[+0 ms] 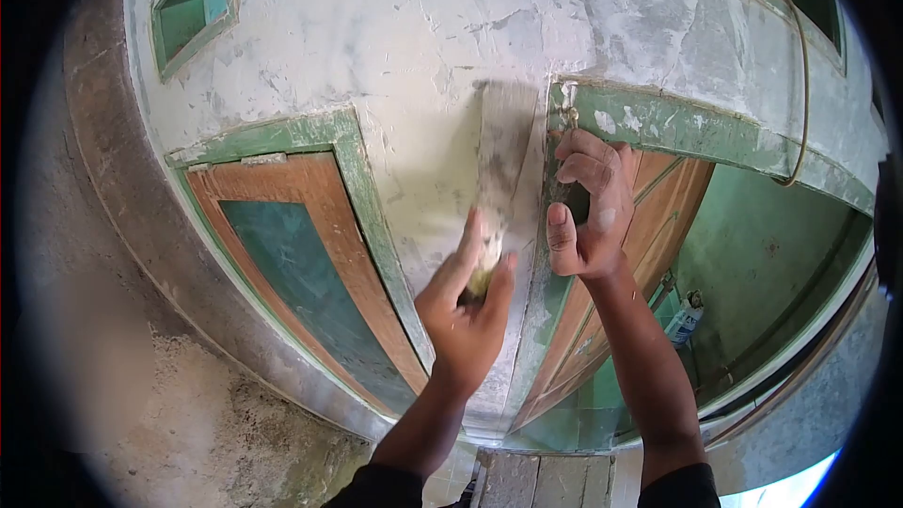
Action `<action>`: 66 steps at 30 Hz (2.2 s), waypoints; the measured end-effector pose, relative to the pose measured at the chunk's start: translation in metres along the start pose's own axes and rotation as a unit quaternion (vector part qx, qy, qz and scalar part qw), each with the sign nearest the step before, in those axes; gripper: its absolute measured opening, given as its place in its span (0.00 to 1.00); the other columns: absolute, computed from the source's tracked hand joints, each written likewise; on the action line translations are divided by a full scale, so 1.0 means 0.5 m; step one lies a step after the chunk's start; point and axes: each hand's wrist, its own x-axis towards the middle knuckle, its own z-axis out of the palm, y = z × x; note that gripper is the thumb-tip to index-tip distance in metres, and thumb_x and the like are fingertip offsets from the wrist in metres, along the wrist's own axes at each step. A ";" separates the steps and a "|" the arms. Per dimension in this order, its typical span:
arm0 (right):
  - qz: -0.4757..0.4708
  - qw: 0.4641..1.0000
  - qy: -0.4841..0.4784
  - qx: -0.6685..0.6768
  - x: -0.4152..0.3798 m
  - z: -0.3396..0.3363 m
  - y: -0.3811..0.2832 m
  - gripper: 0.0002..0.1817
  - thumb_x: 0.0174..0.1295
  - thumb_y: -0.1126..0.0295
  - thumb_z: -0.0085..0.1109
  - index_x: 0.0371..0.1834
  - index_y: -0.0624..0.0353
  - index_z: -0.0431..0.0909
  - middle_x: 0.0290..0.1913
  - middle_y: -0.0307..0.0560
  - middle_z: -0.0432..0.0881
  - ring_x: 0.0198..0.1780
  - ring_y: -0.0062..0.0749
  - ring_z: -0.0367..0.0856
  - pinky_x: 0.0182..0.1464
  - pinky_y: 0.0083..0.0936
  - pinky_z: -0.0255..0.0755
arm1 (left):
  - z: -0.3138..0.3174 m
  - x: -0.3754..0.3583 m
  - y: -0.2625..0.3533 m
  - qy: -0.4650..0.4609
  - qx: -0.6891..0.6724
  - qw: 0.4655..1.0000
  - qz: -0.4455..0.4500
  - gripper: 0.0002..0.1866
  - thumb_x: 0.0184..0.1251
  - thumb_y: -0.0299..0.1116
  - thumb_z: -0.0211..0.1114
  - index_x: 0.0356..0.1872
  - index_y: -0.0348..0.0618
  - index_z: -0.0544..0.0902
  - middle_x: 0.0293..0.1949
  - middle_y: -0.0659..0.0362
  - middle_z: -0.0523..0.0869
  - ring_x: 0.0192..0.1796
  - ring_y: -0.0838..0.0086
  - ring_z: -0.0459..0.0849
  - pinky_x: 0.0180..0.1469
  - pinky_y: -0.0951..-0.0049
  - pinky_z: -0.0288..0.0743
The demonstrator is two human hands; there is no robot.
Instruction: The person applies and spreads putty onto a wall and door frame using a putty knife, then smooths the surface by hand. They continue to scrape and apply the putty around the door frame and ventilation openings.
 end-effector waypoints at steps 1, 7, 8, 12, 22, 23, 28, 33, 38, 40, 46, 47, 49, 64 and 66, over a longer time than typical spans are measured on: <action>0.006 1.000 0.010 0.008 0.001 0.001 0.002 0.17 0.49 0.61 0.57 0.40 0.59 0.76 0.46 0.51 0.80 0.37 0.42 0.69 0.44 0.34 0.57 | -0.003 -0.010 -0.001 -0.002 0.018 1.000 0.008 0.28 0.62 0.15 0.62 0.65 0.25 0.68 0.59 0.42 0.78 0.55 0.73 0.78 0.54 0.76 0.74; 0.004 1.000 -0.014 -0.005 -0.001 -0.004 0.001 0.17 0.63 0.56 0.51 0.40 0.61 0.71 0.42 0.56 0.77 0.39 0.43 0.70 0.48 0.36 0.62 | 0.008 0.037 0.008 -0.016 -0.018 1.000 0.012 0.28 0.62 0.16 0.63 0.64 0.25 0.69 0.59 0.42 0.78 0.55 0.73 0.79 0.53 0.77 0.75; 0.004 1.000 -0.013 -0.008 -0.001 -0.005 0.000 0.17 0.63 0.56 0.51 0.40 0.61 0.71 0.42 0.56 0.77 0.39 0.43 0.70 0.48 0.36 0.62 | 0.005 0.027 0.010 -0.016 -0.003 1.000 0.020 0.28 0.62 0.16 0.63 0.64 0.26 0.69 0.59 0.42 0.79 0.55 0.73 0.80 0.53 0.77 0.75; 0.012 1.000 -0.019 -0.003 0.002 -0.008 -0.003 0.17 0.62 0.56 0.51 0.39 0.61 0.71 0.43 0.56 0.77 0.41 0.45 0.72 0.48 0.37 0.62 | 0.003 0.017 0.006 -0.009 0.034 0.999 0.021 0.27 0.60 0.18 0.65 0.64 0.32 0.73 0.42 0.50 0.86 0.40 0.80 0.81 0.41 0.79 0.75; 0.023 1.000 -0.007 0.002 0.000 -0.006 -0.003 0.18 0.48 0.61 0.57 0.40 0.60 0.77 0.48 0.51 0.80 0.37 0.42 0.69 0.43 0.35 0.58 | -0.004 0.034 0.021 -0.015 0.024 0.999 0.030 0.27 0.60 0.18 0.65 0.63 0.33 0.74 0.43 0.49 0.86 0.41 0.79 0.82 0.42 0.78 0.75; 0.022 1.000 -0.007 0.003 0.001 -0.006 -0.003 0.18 0.48 0.61 0.57 0.40 0.60 0.77 0.48 0.51 0.80 0.37 0.42 0.69 0.43 0.35 0.58 | 0.000 0.041 0.023 -0.014 0.024 0.999 0.031 0.27 0.60 0.18 0.65 0.63 0.33 0.74 0.43 0.49 0.86 0.41 0.79 0.82 0.42 0.78 0.75; 0.022 0.999 -0.026 0.000 0.000 -0.009 -0.006 0.18 0.60 0.56 0.52 0.39 0.61 0.72 0.45 0.56 0.77 0.42 0.49 0.71 0.51 0.41 0.61 | 0.005 0.053 0.023 -0.022 0.028 0.997 0.067 0.26 0.61 0.18 0.64 0.63 0.33 0.74 0.49 0.45 0.85 0.49 0.74 0.84 0.47 0.76 0.76; 0.015 1.000 -0.004 0.011 0.001 -0.004 -0.002 0.18 0.48 0.61 0.57 0.41 0.60 0.77 0.49 0.50 0.80 0.38 0.43 0.69 0.43 0.35 0.57 | 0.006 0.066 0.017 -0.029 0.042 0.995 0.091 0.26 0.61 0.19 0.65 0.63 0.33 0.74 0.48 0.45 0.85 0.48 0.71 0.85 0.48 0.75 0.76; 0.020 0.999 -0.028 -0.005 0.001 -0.010 -0.007 0.17 0.61 0.55 0.52 0.40 0.60 0.71 0.45 0.55 0.78 0.41 0.48 0.71 0.52 0.40 0.60 | -0.022 0.027 0.000 -0.053 0.032 0.996 0.068 0.27 0.60 0.19 0.66 0.63 0.32 0.74 0.47 0.44 0.85 0.46 0.70 0.85 0.47 0.73 0.77; 0.021 0.999 -0.025 -0.001 0.002 -0.009 -0.006 0.18 0.61 0.55 0.51 0.40 0.59 0.72 0.45 0.54 0.78 0.42 0.48 0.71 0.52 0.40 0.60 | -0.048 -0.012 -0.022 0.001 0.028 0.998 0.056 0.26 0.60 0.18 0.65 0.62 0.31 0.74 0.47 0.44 0.85 0.46 0.69 0.84 0.46 0.72 0.77; 0.022 0.999 -0.009 0.023 -0.002 -0.007 0.000 0.19 0.48 0.61 0.56 0.42 0.60 0.77 0.48 0.50 0.79 0.38 0.42 0.70 0.44 0.35 0.57 | -0.133 -0.111 -0.062 0.058 0.121 0.991 0.011 0.21 0.60 0.20 0.66 0.56 0.26 0.76 0.43 0.47 0.84 0.42 0.68 0.83 0.42 0.72 0.77; 0.017 0.999 -0.009 0.032 -0.002 -0.007 0.002 0.19 0.48 0.61 0.56 0.41 0.60 0.77 0.48 0.50 0.80 0.38 0.42 0.70 0.44 0.35 0.57 | -0.151 -0.117 -0.079 -0.036 0.211 0.974 0.075 0.20 0.60 0.20 0.67 0.54 0.26 0.77 0.42 0.48 0.84 0.41 0.68 0.83 0.42 0.72 0.77; 0.015 0.999 -0.004 0.028 0.000 -0.007 0.001 0.19 0.48 0.61 0.56 0.41 0.60 0.77 0.48 0.50 0.80 0.38 0.42 0.70 0.44 0.35 0.57 | -0.170 -0.108 -0.099 0.021 0.199 0.979 0.036 0.19 0.58 0.22 0.69 0.51 0.27 0.78 0.39 0.48 0.83 0.39 0.66 0.83 0.40 0.71 0.76; -0.002 1.000 0.007 0.029 -0.002 -0.005 0.004 0.22 0.40 0.65 0.52 0.42 0.60 0.76 0.49 0.50 0.80 0.36 0.42 0.70 0.42 0.34 0.56 | -0.100 0.137 -0.007 -0.111 0.103 0.985 0.079 0.21 0.59 0.22 0.68 0.53 0.25 0.78 0.41 0.55 0.84 0.42 0.79 0.78 0.43 0.78 0.74; 0.000 0.999 0.006 0.031 0.000 -0.008 0.004 0.24 0.37 0.67 0.51 0.43 0.60 0.76 0.50 0.50 0.80 0.36 0.42 0.70 0.42 0.35 0.56 | -0.094 0.149 0.002 -0.121 0.095 0.986 0.061 0.21 0.59 0.23 0.68 0.53 0.25 0.78 0.41 0.55 0.84 0.41 0.79 0.78 0.43 0.78 0.74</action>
